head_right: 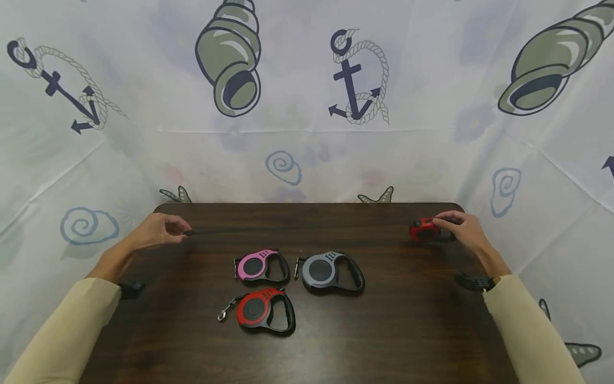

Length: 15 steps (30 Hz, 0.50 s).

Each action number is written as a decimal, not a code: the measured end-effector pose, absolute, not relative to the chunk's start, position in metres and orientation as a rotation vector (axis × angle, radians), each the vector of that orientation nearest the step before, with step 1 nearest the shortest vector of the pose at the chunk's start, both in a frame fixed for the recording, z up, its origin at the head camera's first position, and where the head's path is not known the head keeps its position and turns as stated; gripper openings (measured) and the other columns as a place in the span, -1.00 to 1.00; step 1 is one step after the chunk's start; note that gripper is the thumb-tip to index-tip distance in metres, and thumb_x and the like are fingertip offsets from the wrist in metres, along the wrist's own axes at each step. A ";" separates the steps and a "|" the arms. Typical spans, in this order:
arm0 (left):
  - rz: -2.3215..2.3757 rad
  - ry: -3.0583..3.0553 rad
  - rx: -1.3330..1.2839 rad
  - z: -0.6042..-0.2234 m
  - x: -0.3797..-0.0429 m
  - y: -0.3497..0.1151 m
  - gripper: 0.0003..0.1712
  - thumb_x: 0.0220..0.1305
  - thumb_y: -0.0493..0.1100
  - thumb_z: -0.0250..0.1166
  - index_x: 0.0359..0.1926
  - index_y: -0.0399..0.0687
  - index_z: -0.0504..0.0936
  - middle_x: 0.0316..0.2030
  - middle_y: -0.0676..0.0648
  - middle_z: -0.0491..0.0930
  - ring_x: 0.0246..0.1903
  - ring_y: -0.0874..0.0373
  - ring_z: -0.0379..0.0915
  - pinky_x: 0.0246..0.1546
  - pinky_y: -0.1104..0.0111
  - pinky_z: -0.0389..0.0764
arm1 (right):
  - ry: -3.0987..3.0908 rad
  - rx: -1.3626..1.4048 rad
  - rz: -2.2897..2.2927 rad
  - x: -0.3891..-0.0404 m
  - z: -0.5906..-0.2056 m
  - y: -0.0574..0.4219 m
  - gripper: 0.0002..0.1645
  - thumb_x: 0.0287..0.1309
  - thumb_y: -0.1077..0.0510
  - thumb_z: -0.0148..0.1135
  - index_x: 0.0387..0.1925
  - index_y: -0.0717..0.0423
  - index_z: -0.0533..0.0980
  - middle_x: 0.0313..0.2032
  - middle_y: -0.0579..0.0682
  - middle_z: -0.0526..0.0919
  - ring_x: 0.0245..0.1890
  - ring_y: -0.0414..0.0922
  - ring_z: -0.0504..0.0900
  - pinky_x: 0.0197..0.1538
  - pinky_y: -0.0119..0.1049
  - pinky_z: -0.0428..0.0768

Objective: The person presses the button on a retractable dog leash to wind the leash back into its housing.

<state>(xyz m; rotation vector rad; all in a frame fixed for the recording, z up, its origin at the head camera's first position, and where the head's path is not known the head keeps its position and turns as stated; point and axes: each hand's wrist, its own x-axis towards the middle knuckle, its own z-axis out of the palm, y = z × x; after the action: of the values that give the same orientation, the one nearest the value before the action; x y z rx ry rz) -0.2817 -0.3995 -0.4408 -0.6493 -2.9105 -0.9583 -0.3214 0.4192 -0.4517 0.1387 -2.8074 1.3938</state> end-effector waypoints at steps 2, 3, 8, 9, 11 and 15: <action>-0.980 -2.924 -0.627 -0.441 -0.277 -0.399 -0.77 0.12 -0.44 0.54 -0.17 -0.22 0.80 -0.30 -0.07 0.81 -0.35 0.33 0.71 -0.31 0.47 0.67 | -2.811 0.159 1.439 -0.320 -0.453 0.423 -0.53 0.44 -0.02 0.37 0.14 0.26 0.61 -0.23 -0.46 0.64 -0.20 -0.18 0.46 -0.16 -0.34 0.45; -0.999 -2.928 -0.619 -0.441 -0.275 -0.399 -0.77 0.13 -0.43 0.54 -0.16 -0.23 0.80 -0.30 -0.10 0.81 -0.35 0.33 0.70 -0.32 0.47 0.66 | -2.811 0.170 1.469 -0.320 -0.453 0.425 -0.52 0.45 0.00 0.36 0.17 0.28 0.59 -0.23 -0.46 0.65 -0.20 -0.18 0.45 -0.15 -0.35 0.46; -1.079 -2.902 -0.603 -0.439 -0.263 -0.398 -0.78 0.15 -0.46 0.52 -0.16 -0.26 0.78 -0.32 -0.15 0.78 -0.38 0.33 0.64 -0.36 0.50 0.62 | -2.790 0.204 1.637 -0.317 -0.451 0.431 -0.55 0.46 0.10 0.34 0.21 0.30 0.56 -0.17 -0.37 0.69 -0.23 -0.24 0.48 -0.15 -0.37 0.45; -1.085 -2.889 -0.610 -0.439 -0.260 -0.398 -0.78 0.15 -0.46 0.52 -0.16 -0.27 0.78 -0.32 -0.15 0.78 -0.39 0.33 0.63 -0.36 0.51 0.62 | -2.775 0.217 1.681 -0.317 -0.450 0.432 -0.57 0.46 0.12 0.34 0.21 0.29 0.57 -0.15 -0.36 0.69 -0.22 -0.27 0.49 -0.14 -0.38 0.46; -1.088 -2.878 -0.607 -0.438 -0.254 -0.397 -0.79 0.15 -0.46 0.52 -0.17 -0.27 0.78 -0.32 -0.11 0.77 -0.38 0.34 0.62 -0.34 0.53 0.62 | -2.738 0.248 1.768 -0.315 -0.449 0.433 -0.61 0.48 0.16 0.31 0.21 0.25 0.59 -0.12 -0.32 0.68 -0.19 -0.29 0.49 -0.13 -0.39 0.45; -1.117 -2.882 -0.562 -0.437 -0.241 -0.394 -0.81 0.18 -0.44 0.50 -0.17 -0.28 0.77 -0.31 -0.09 0.76 -0.36 0.34 0.60 -0.30 0.56 0.62 | -2.610 0.323 1.971 -0.314 -0.448 0.436 -0.75 0.52 0.23 0.24 0.13 0.16 0.66 -0.25 -0.23 0.64 -0.56 -0.13 0.24 -0.52 -0.22 0.21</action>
<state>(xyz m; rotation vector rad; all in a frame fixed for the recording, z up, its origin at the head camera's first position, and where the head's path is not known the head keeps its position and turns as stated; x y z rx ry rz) -0.2409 -0.3945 -0.4369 -0.5619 -2.8817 -1.1166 -0.3136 0.4357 -0.4481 0.3226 -2.6095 1.9712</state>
